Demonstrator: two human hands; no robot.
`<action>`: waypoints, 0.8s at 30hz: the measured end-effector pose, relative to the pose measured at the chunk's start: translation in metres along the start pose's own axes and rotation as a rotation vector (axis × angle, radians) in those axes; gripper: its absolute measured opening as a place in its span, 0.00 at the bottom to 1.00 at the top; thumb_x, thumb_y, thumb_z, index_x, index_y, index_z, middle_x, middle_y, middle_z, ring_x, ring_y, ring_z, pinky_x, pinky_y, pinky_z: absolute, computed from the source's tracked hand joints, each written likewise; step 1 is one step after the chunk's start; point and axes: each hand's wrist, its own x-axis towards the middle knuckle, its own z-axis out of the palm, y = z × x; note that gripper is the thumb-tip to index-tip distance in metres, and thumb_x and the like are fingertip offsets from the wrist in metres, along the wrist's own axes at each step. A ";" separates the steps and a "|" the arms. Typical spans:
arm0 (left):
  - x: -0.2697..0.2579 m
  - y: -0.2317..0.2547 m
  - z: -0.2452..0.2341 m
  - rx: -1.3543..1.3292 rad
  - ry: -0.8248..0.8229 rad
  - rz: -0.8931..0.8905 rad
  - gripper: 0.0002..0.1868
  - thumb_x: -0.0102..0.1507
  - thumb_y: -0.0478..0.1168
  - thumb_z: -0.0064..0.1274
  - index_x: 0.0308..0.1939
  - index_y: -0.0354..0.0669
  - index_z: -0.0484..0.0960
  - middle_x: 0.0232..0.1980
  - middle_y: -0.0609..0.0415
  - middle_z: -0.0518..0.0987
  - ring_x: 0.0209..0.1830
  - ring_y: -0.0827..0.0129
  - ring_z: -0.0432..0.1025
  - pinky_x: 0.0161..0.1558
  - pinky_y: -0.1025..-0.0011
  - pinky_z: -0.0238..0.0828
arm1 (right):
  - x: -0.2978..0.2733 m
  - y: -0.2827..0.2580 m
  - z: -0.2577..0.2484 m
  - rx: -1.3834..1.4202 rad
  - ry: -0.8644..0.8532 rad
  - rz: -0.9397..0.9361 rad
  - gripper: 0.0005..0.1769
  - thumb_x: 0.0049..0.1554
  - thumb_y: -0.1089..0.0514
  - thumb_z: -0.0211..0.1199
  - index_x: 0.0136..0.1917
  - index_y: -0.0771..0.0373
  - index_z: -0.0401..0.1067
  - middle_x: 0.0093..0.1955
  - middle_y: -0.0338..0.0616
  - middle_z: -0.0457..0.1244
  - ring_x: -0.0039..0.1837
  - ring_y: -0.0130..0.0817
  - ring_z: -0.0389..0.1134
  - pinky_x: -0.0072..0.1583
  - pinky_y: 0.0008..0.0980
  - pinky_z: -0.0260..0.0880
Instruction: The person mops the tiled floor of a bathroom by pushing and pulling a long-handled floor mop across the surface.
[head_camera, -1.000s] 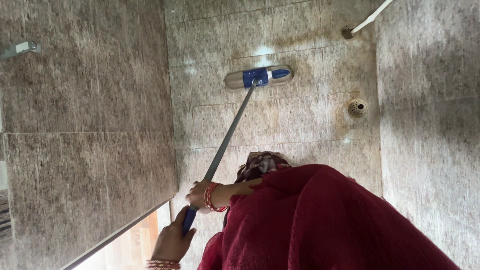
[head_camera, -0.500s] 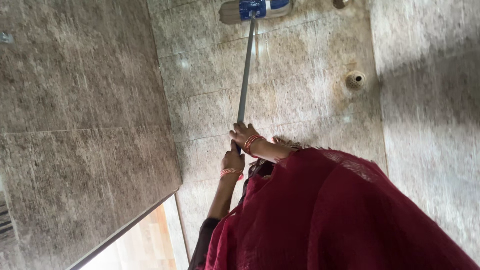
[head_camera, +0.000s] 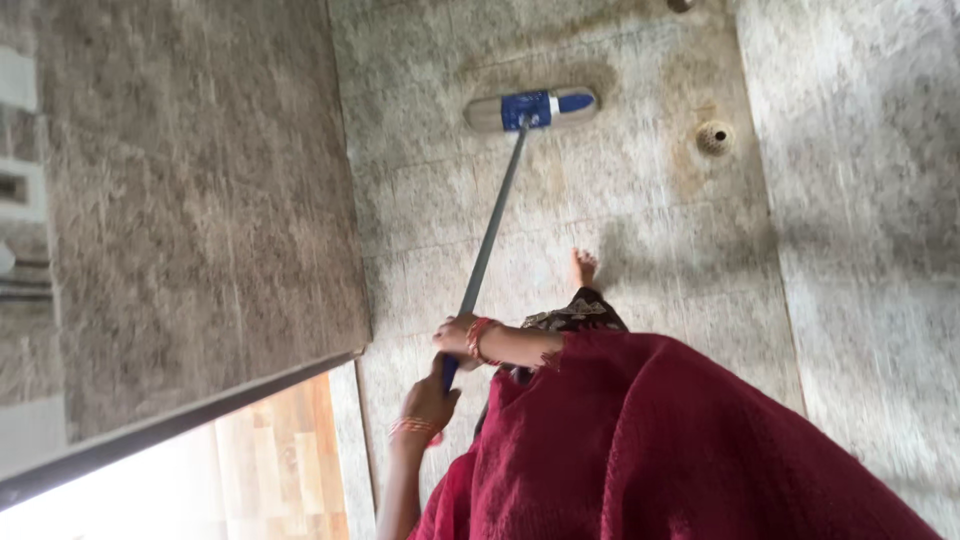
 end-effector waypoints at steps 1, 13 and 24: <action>-0.023 -0.014 -0.004 -0.008 0.012 0.031 0.36 0.60 0.43 0.58 0.70 0.49 0.59 0.38 0.33 0.83 0.42 0.38 0.79 0.41 0.46 0.76 | -0.002 -0.031 -0.003 0.113 0.008 0.071 0.16 0.45 0.47 0.70 0.42 0.59 0.74 0.45 0.45 0.68 0.53 0.44 0.70 0.57 0.44 0.73; -0.094 -0.004 0.012 -0.058 0.052 -0.102 0.39 0.58 0.45 0.59 0.72 0.53 0.62 0.35 0.36 0.84 0.37 0.43 0.82 0.39 0.52 0.80 | -0.052 -0.095 -0.044 0.161 -0.093 -0.003 0.16 0.50 0.47 0.62 0.42 0.61 0.73 0.42 0.48 0.69 0.49 0.45 0.71 0.55 0.42 0.75; 0.159 0.143 0.054 -0.039 0.208 0.058 0.37 0.58 0.41 0.52 0.72 0.51 0.61 0.40 0.32 0.83 0.42 0.36 0.78 0.46 0.47 0.76 | -0.151 0.138 0.003 0.783 0.404 0.955 0.44 0.55 0.67 0.54 0.83 0.53 0.49 0.78 0.62 0.52 0.57 0.51 0.69 0.46 0.46 0.78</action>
